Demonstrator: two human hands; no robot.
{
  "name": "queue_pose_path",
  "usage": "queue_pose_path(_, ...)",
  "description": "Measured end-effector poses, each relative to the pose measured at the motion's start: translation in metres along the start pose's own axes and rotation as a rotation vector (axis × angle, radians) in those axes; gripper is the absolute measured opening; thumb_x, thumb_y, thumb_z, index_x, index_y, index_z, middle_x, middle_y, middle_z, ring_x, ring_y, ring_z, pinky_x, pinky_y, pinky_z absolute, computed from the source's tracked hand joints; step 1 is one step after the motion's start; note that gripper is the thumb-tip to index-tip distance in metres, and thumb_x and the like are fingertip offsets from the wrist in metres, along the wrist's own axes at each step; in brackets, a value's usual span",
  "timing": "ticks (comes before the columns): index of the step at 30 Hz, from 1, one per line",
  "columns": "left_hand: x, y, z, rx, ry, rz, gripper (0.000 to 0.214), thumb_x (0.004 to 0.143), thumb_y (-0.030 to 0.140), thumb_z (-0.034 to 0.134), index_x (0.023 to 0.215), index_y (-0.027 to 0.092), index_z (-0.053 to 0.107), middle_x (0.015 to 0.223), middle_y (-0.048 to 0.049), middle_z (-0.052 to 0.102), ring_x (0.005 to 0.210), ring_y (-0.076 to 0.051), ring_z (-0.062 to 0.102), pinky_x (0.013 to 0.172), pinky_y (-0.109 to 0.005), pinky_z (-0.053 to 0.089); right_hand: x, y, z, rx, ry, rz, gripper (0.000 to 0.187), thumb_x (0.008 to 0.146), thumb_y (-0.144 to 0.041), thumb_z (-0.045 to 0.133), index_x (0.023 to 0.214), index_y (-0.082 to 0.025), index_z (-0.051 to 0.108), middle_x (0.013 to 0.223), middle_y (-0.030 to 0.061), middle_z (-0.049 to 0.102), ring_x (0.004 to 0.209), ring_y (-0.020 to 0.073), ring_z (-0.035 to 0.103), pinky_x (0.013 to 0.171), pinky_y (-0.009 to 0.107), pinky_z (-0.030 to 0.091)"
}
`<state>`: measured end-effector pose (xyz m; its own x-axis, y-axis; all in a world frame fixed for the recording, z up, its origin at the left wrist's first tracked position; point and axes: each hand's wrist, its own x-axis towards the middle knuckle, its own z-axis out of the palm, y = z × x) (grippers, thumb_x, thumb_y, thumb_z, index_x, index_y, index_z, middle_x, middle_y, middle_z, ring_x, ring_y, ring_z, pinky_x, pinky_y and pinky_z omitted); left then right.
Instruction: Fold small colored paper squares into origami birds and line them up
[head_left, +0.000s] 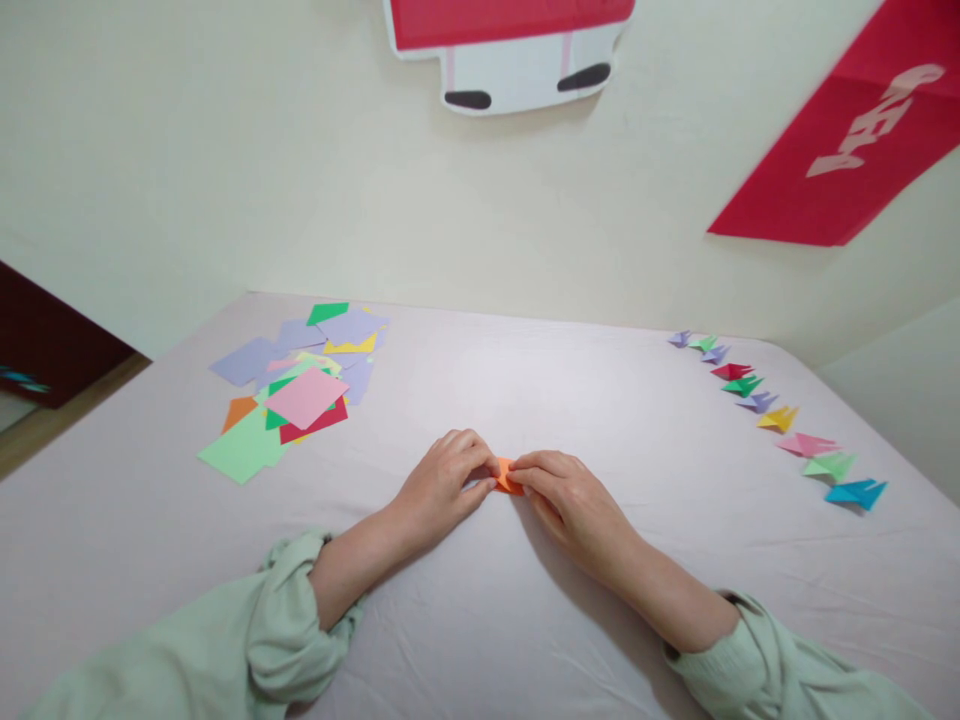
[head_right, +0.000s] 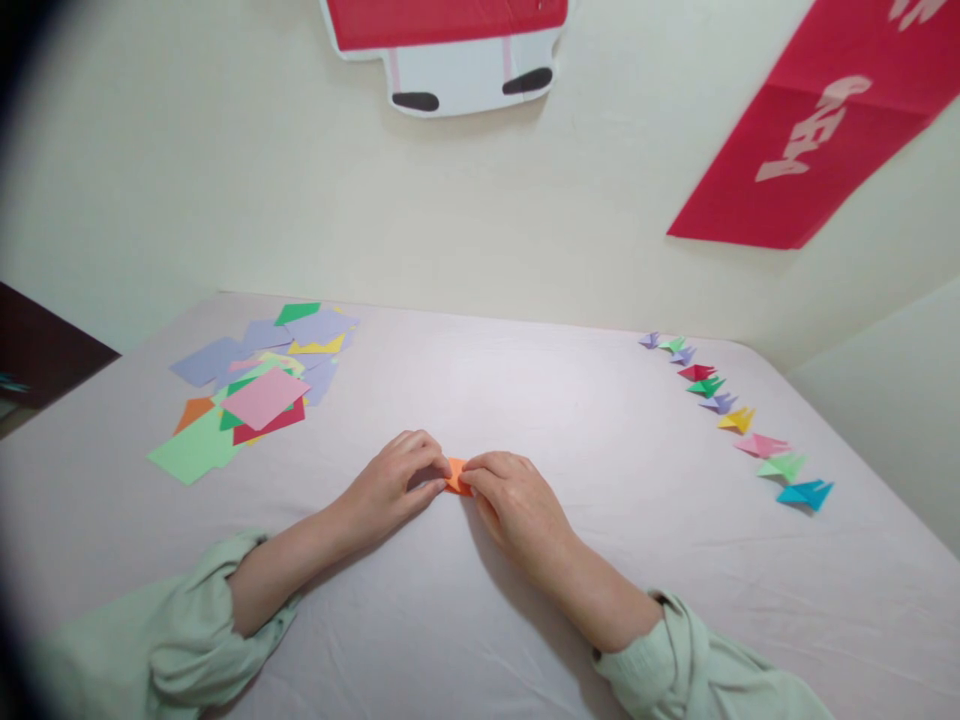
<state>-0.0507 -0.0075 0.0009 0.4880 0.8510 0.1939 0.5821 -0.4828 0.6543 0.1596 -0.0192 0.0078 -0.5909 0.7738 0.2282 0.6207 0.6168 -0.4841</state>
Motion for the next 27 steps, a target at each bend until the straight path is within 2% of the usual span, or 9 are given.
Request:
queue_pose_path(10, 0.008, 0.006, 0.008, 0.022, 0.060, -0.105, 0.009, 0.086, 0.014, 0.057, 0.078, 0.019, 0.060, 0.089, -0.0027, 0.057, 0.089, -0.019, 0.051, 0.080, -0.034, 0.041, -0.001, 0.001, -0.002, -0.008, -0.015, -0.014, 0.025, 0.088, -0.005, 0.053, 0.101, -0.019, 0.069, 0.109, 0.0070, 0.070, 0.099, 0.0204, 0.063, 0.087, 0.036, 0.049)
queue_pose_path(20, 0.009, 0.005, 0.016, 0.100, 0.080, -0.129, 0.010, 0.084, 0.014, 0.056, 0.078, 0.020, 0.052, 0.091, -0.0016, 0.056, 0.092, -0.020, 0.050, 0.081, -0.035, 0.040, -0.005, 0.000, -0.002, -0.046, -0.010, -0.036, 0.023, 0.089, -0.005, 0.053, 0.102, -0.017, 0.069, 0.100, 0.0075, 0.072, 0.093, 0.0223, 0.064, 0.084, 0.038, 0.049)
queue_pose_path(27, 0.012, 0.005, 0.018, 0.160, 0.084, -0.139, 0.009, 0.084, 0.015, 0.056, 0.078, 0.020, 0.051, 0.088, -0.0012, 0.055, 0.090, -0.020, 0.049, 0.080, -0.034, 0.040, -0.005, -0.002, -0.006, -0.065, -0.029, -0.036, 0.030, 0.089, -0.004, 0.053, 0.111, -0.020, 0.066, 0.099, 0.0058, 0.072, 0.093, 0.0207, 0.065, 0.086, 0.038, 0.048)
